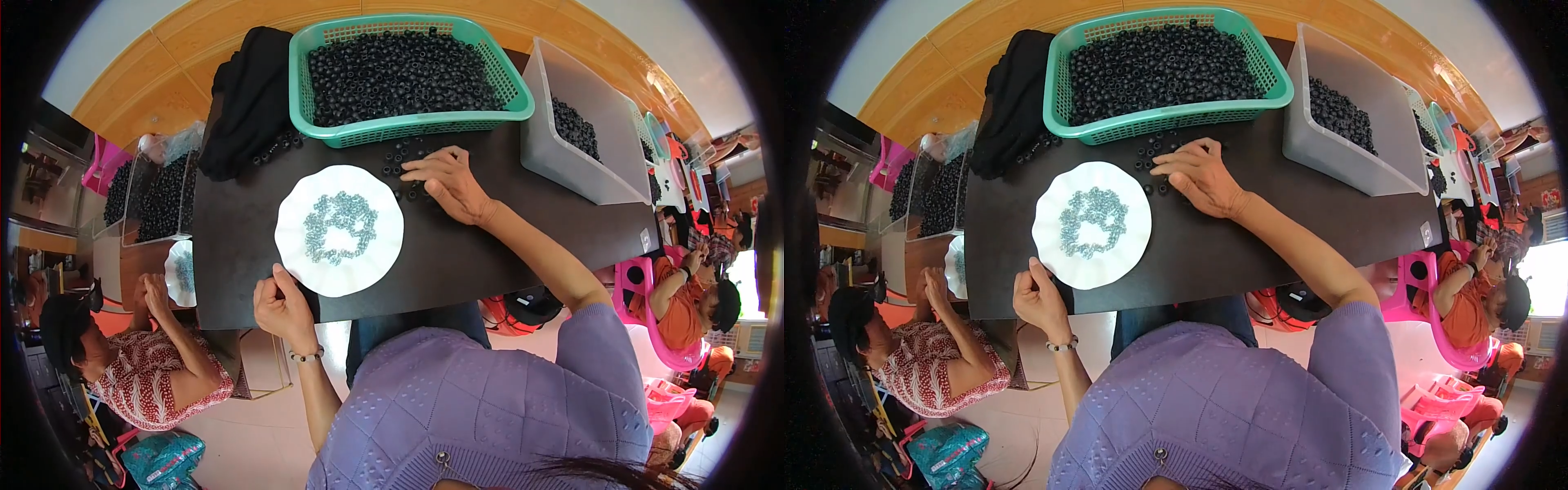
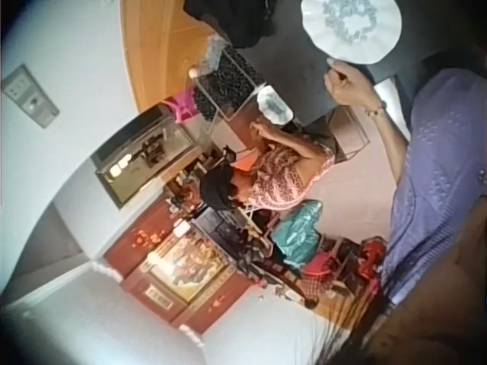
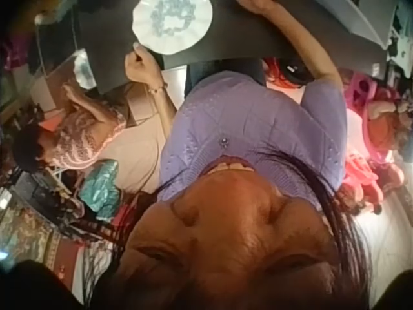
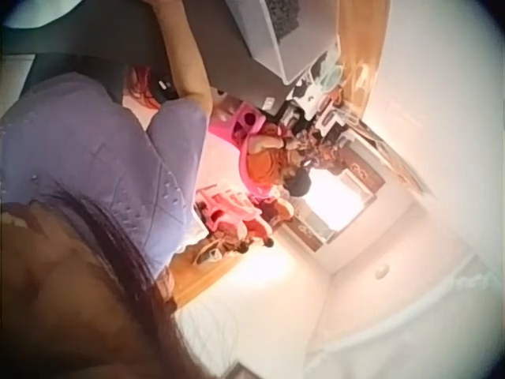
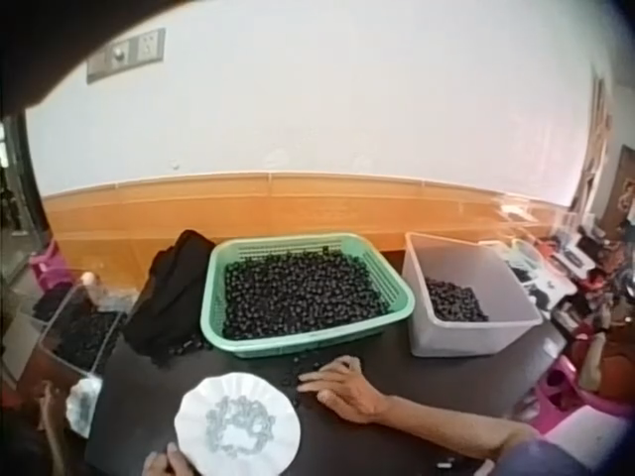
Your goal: Manually assembling small silver components into black plastic beads at a workshop table.
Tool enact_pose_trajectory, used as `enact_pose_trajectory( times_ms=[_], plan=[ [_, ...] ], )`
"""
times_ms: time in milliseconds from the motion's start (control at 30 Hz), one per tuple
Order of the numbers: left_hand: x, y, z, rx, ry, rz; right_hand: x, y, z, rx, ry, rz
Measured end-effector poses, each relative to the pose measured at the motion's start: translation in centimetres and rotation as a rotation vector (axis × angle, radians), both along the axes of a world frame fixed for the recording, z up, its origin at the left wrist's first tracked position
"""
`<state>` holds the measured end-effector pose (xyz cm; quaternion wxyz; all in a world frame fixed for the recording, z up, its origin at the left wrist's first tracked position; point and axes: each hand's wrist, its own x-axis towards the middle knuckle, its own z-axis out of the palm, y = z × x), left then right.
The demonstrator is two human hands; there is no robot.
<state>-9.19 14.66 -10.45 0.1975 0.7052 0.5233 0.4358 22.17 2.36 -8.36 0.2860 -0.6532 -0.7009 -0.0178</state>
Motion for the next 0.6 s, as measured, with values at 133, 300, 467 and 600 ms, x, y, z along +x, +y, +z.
enact_pose_trajectory(
  times_ms=[133,300,467,600],
  plan=[
    [-0.1,0.1,-0.3,0.011,-0.006,0.006,0.1,-0.2,0.7,0.012,0.225,-0.02],
    [0.0,0.1,-0.2,0.015,-0.008,0.0,0.4,0.0,0.3,0.215,0.347,-0.204],
    [-0.1,0.1,-0.2,0.016,0.007,-0.003,1.2,-0.7,-0.7,0.204,0.519,-0.26],
    [0.0,0.0,0.2,0.005,0.014,-0.005,2.0,-1.2,-1.1,0.285,0.866,-0.249]
  ],
)
